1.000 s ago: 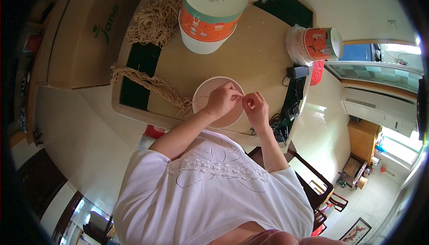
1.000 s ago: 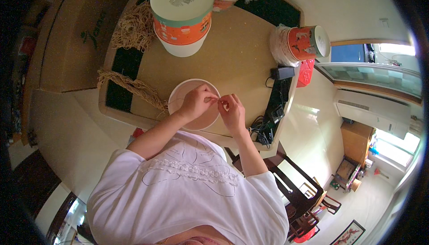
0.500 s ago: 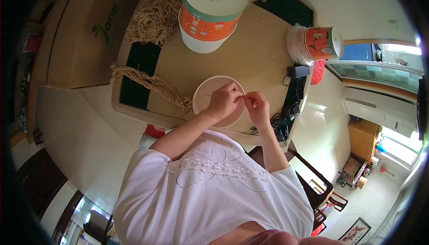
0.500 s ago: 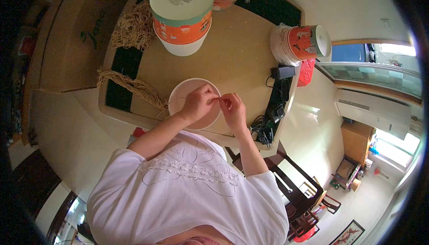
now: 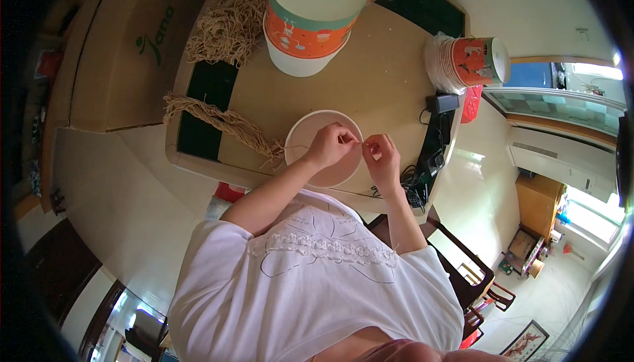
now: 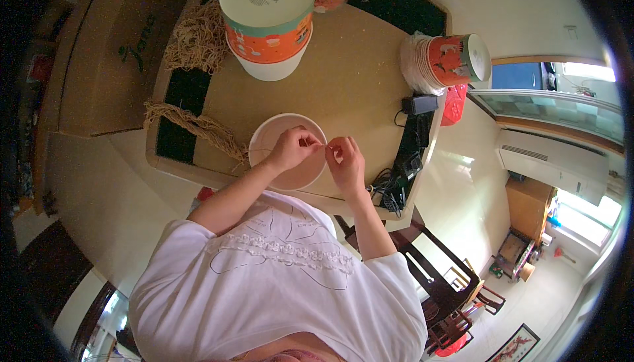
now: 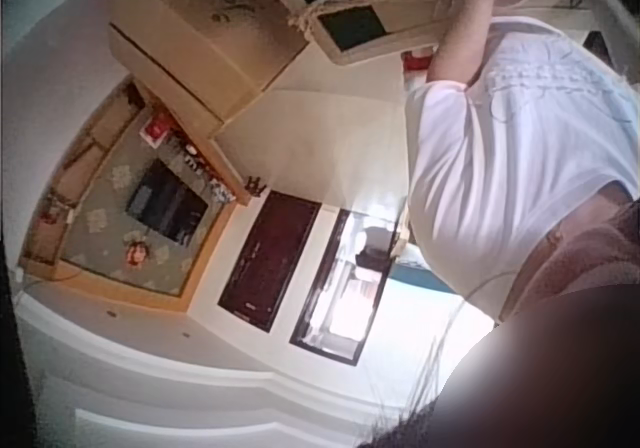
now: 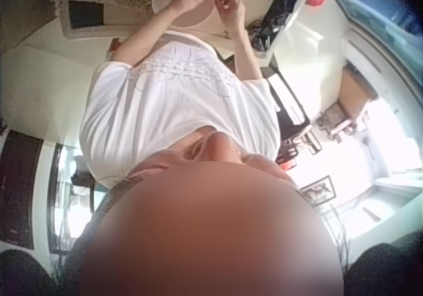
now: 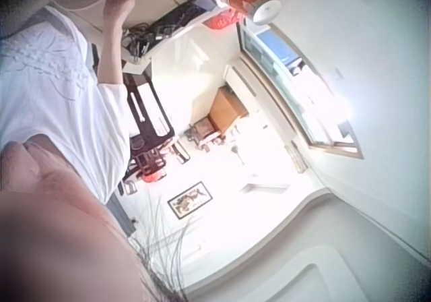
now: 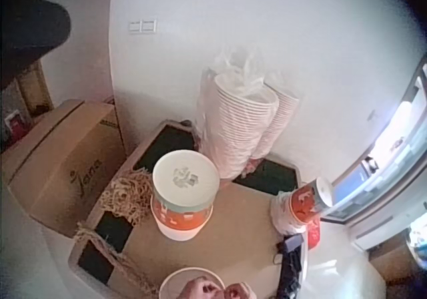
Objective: Assembling paper food packaging by threading a wooden stick through a paper bowl.
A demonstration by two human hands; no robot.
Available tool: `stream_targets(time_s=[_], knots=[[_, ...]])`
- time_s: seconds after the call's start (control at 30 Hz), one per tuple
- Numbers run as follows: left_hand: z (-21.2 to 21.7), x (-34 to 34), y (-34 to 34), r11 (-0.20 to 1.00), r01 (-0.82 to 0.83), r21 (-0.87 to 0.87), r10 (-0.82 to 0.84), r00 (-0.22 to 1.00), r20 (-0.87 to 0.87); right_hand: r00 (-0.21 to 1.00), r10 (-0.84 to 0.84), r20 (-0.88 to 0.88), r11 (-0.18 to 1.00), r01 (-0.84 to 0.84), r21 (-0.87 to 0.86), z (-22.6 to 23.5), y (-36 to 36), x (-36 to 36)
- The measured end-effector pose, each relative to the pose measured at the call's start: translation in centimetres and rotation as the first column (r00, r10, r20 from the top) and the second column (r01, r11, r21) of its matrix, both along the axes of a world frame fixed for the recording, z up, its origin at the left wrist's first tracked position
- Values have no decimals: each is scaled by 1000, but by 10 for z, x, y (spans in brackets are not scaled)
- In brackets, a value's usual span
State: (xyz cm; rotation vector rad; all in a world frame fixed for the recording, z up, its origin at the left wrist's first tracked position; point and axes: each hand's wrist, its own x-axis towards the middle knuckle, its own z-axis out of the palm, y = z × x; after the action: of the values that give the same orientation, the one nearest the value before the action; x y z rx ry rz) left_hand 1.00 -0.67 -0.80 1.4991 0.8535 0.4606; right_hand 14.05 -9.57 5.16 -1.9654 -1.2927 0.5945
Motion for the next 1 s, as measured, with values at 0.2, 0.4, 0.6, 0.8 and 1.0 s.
stream_targets(time_s=[0.2, 0.4, 0.6, 0.8, 1.0], knots=[[-1, 1, 0, 1000, -10, -19, 10, 1000, 5, 997, 30, 76, 1000, -29, -10, 4, -1, -3], [1, 1, 1, 1000, -3, -23, 3, 1000, 9, 994, 4, 107, 1000, -3, -8, 6, 1, -5], [3, 1, 0, 1000, -13, 17, 12, 1000, 25, 992, 56, 109, 998, -55, -14, 4, 0, -2], [10, -2, 0, 993, -16, 115, 19, 1000, -24, 998, 20, 60, 999, -18, -31, -1, -1, -1], [16, -2, 0, 988, 16, 155, -7, 998, -57, 998, 26, 49, 999, -25, -23, -2, -1, -1]])
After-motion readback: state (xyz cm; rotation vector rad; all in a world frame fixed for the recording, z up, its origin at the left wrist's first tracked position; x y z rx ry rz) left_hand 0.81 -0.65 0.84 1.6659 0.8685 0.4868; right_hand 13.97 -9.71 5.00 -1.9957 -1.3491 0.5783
